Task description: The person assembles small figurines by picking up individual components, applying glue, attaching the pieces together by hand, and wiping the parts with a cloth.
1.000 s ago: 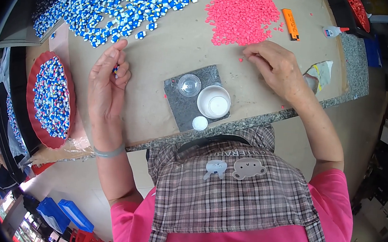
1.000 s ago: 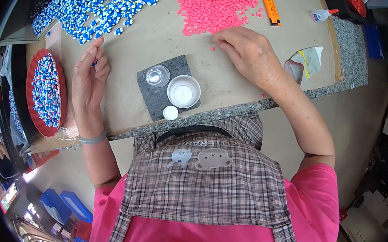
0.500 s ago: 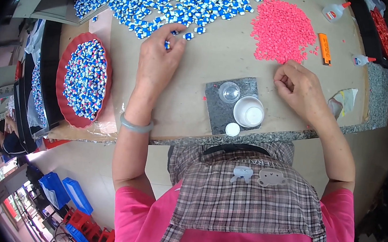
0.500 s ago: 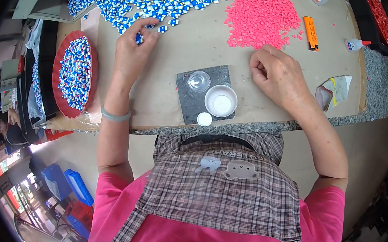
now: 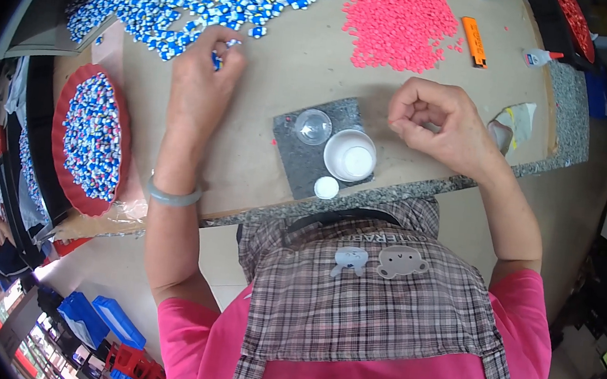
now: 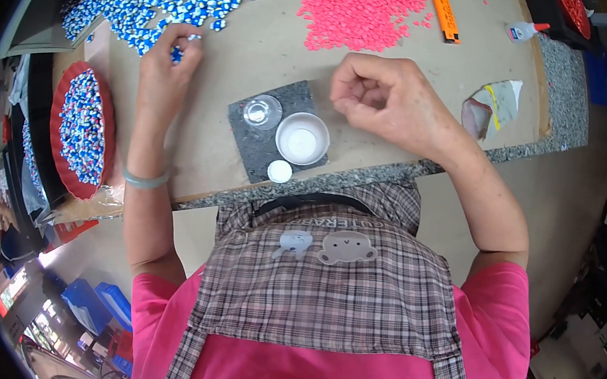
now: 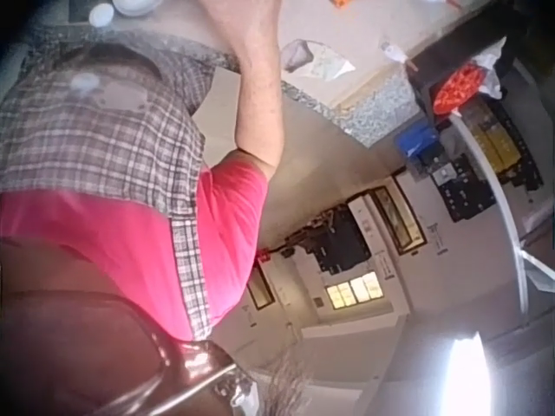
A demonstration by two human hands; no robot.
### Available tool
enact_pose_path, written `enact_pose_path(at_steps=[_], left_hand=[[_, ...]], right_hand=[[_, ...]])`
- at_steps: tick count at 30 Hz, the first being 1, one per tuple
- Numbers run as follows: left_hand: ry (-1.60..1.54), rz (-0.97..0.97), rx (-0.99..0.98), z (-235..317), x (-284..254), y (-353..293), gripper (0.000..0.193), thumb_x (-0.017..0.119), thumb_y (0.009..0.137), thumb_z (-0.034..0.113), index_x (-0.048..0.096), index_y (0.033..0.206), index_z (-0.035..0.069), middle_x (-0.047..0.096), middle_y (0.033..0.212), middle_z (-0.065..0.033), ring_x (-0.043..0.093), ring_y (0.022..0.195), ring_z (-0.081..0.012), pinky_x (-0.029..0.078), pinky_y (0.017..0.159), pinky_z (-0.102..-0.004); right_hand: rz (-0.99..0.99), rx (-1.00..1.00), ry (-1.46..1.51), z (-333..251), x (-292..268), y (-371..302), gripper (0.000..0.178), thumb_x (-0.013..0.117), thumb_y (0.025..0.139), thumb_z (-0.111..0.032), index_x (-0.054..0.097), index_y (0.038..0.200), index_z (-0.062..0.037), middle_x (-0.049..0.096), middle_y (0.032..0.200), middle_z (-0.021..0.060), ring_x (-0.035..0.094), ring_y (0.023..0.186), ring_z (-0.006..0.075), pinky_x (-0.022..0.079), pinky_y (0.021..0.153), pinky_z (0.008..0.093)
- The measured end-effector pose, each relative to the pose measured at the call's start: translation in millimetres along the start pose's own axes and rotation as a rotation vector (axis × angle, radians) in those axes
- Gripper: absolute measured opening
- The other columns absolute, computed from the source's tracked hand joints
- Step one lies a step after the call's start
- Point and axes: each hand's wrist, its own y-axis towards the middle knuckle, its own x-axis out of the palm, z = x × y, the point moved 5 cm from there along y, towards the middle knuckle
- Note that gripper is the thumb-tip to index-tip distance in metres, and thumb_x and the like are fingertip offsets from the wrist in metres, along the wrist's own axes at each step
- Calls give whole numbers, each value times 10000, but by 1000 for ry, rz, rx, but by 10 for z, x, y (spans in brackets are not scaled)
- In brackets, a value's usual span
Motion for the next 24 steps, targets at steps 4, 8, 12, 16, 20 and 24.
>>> enact_pose_path(at_steps=[4,8,12,16,20,24], left_hand=[[-444,-78,-131,-103,21,-93,163,593,932,152,662,1029,40,606,815,29,490,678,-50,380,574,-195],[-794,-170,-349,64,37,-321,218,626,938,189,659,1122,76,585,807,48,399,630,-3,265,528,-158],[-960,-227,-362,150,56,-482,240,630,936,160,655,1141,38,587,809,38,395,622,-7,256,519,-163],[-1044,-245,-357,233,71,-615,245,643,920,117,662,1137,4,607,809,9,397,614,-9,256,513,-165],[-1063,-264,-350,311,60,-688,242,661,902,97,672,1122,-3,643,845,-20,439,629,-10,279,519,-159],[-1077,-265,-338,357,28,-749,232,660,902,94,675,1113,-3,656,874,-30,491,660,-10,285,523,-152]], right_hand=[[-45,38,116,24,14,-16,117,645,837,25,542,864,-24,581,771,-16,537,700,32,468,614,197],[-139,158,260,-11,37,-39,223,680,838,21,486,916,-58,634,777,28,564,641,48,467,554,198],[-206,218,247,-54,124,-60,275,692,830,34,450,904,-71,642,773,42,567,623,49,464,540,185],[-215,269,171,-120,190,-68,275,684,830,49,443,899,-63,640,768,43,565,626,48,454,532,183],[-183,260,93,-148,211,-86,268,681,820,50,446,899,-51,644,752,45,573,643,51,458,539,205],[-142,217,24,-185,232,-79,271,684,798,51,448,884,-48,649,727,43,592,670,54,478,575,227]])
